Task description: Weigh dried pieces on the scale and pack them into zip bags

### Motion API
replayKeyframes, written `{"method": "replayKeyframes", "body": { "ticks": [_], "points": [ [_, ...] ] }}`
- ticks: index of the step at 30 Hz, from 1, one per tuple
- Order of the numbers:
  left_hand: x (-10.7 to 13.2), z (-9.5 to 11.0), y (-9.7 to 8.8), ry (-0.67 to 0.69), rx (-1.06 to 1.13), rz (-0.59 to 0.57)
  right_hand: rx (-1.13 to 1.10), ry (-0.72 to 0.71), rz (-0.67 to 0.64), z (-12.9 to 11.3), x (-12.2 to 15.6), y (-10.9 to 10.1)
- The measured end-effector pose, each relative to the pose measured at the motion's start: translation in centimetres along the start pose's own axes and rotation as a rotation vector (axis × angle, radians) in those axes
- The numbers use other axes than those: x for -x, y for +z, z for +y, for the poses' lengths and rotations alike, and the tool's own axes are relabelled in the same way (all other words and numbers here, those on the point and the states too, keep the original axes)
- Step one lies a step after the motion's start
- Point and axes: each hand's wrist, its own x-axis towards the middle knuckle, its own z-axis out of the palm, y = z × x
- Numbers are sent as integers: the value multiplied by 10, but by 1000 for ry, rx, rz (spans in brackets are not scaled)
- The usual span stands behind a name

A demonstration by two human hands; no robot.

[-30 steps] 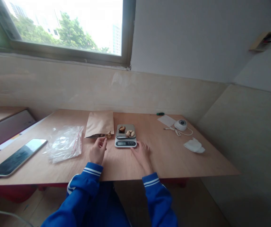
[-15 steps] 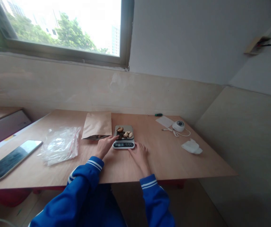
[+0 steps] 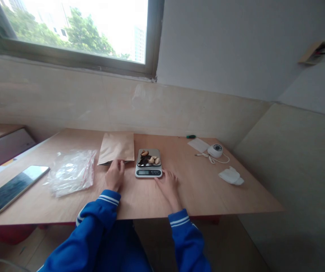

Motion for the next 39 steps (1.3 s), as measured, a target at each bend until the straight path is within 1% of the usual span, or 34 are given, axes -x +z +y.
{"method": "replayKeyframes", "body": {
  "ticks": [2, 3, 6, 9, 12, 17, 19, 23, 27, 34, 36, 39],
  "points": [
    [-2, -8, -6, -154, 20, 18, -4, -6, -4, 0, 0, 0],
    [-3, -12, -9, -194, 14, 17, -4, -9, -5, 1, 1, 0],
    [-4, -23, -15, -249, -6, 12, -5, -13, 0, 2, 1, 1],
    [-3, -29, -16, -277, -10, 14, -15, -18, 2, 3, 1, 1],
    [-1, -31, -14, -261, -37, -13, -20, -23, -4, 3, 2, 0],
    [-2, -29, -8, -102, -265, -123, -11, -21, -6, 2, 2, -1],
    [-5, -27, -6, -77, -328, -145, -7, -22, -6, 1, 2, -1],
    [-14, -23, -4, -93, -334, -169, -9, -23, -4, 2, 2, 0],
    [-20, -24, -4, -112, -324, -190, -8, -31, 4, 4, 2, 1],
    [-18, -22, -7, -171, -297, -194, 9, -30, 1, 6, 1, 2],
    [-16, -19, -8, -156, -311, -189, 19, -30, 5, 6, 1, 3],
    [-12, -17, -6, -79, -358, -180, 23, -27, 7, 6, 1, 4]
  ]
}}
